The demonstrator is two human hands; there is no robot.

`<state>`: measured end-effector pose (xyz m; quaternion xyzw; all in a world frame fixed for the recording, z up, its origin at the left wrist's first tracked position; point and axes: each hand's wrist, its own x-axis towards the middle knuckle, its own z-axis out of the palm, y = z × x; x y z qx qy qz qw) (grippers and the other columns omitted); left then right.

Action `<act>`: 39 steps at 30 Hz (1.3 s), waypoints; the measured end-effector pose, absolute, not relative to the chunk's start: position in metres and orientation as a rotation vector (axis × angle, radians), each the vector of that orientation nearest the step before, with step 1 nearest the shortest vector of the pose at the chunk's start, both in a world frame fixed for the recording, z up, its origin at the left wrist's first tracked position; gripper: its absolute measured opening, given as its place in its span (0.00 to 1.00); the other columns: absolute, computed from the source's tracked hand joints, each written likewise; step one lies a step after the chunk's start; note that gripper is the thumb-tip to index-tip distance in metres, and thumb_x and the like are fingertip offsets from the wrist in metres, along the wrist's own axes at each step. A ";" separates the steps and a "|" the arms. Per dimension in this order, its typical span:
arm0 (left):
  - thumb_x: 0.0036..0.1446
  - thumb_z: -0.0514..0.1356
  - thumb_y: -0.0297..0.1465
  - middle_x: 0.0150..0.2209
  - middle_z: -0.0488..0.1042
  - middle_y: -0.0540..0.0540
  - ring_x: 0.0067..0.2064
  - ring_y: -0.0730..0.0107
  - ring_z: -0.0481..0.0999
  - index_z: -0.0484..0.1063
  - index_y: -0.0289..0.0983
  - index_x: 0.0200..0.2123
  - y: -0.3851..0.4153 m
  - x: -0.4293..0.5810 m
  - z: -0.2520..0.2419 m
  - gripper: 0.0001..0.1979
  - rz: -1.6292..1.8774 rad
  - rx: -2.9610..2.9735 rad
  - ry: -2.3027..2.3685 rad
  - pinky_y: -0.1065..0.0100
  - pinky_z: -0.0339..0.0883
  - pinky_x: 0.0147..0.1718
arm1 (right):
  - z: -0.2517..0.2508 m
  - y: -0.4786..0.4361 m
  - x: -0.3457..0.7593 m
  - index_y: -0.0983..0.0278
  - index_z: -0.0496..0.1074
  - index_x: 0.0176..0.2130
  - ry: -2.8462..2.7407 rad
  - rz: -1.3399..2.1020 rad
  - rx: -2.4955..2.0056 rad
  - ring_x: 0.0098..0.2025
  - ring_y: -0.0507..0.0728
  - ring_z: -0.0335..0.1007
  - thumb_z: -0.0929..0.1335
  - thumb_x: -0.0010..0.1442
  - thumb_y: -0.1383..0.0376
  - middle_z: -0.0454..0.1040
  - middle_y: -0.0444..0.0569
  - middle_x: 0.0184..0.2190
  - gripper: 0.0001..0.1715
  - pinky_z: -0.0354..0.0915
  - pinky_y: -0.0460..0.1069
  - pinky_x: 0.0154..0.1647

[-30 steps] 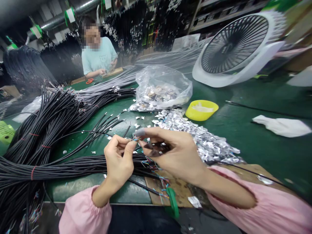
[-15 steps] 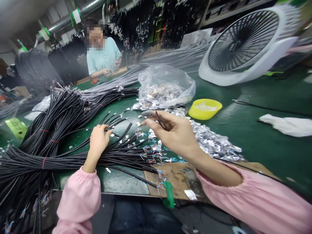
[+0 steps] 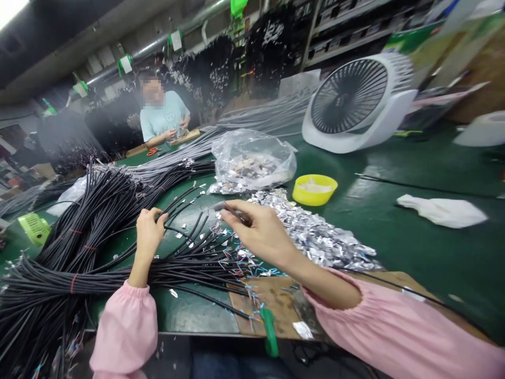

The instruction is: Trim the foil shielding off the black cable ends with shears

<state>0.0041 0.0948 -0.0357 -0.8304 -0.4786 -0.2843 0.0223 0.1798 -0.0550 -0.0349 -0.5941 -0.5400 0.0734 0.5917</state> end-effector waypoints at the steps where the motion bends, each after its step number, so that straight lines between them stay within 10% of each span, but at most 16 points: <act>1: 0.54 0.57 0.31 0.28 0.69 0.45 0.32 0.64 0.71 0.72 0.36 0.30 0.095 0.004 -0.033 0.06 -0.939 -2.563 -1.461 0.65 0.64 0.36 | -0.035 -0.055 0.180 0.67 0.74 0.33 -1.258 0.165 -1.371 0.28 0.54 0.70 0.63 0.55 0.64 0.76 0.50 0.29 0.12 0.64 0.48 0.27; 14: 0.55 0.58 0.27 0.30 0.73 0.48 0.28 0.75 0.71 0.74 0.37 0.34 0.033 0.044 -0.020 0.05 -1.385 -2.859 -0.815 0.74 0.63 0.30 | -0.031 -0.055 0.183 0.66 0.73 0.32 -1.024 0.218 -1.280 0.27 0.53 0.69 0.68 0.51 0.61 0.75 0.50 0.30 0.11 0.65 0.47 0.26; 22: 0.58 0.55 0.27 0.25 0.72 0.49 0.26 0.75 0.69 0.74 0.35 0.30 0.024 0.033 -0.025 0.09 -1.386 -3.084 -0.469 0.74 0.61 0.26 | -0.020 -0.062 0.190 0.68 0.69 0.22 -1.111 1.016 -1.020 0.12 0.44 0.43 0.71 0.45 0.47 0.53 0.35 0.09 0.25 0.40 0.43 0.12; 26: 0.57 0.56 0.27 0.24 0.72 0.49 0.24 0.75 0.68 0.74 0.36 0.31 0.017 0.031 -0.032 0.07 -1.351 -3.210 -0.553 0.74 0.61 0.25 | -0.023 -0.062 0.185 0.67 0.70 0.23 -1.059 0.795 -1.115 0.14 0.45 0.48 0.76 0.36 0.51 0.58 0.37 0.12 0.24 0.46 0.43 0.14; 39: 0.55 0.60 0.31 0.22 0.68 0.52 0.24 0.77 0.66 0.75 0.37 0.31 -0.007 0.040 -0.040 0.05 -1.768 -3.057 -0.995 0.75 0.58 0.21 | -0.028 -0.065 0.177 0.66 0.73 0.23 -1.192 0.372 -1.262 0.19 0.50 0.61 0.67 0.52 0.58 0.68 0.45 0.17 0.15 0.58 0.44 0.18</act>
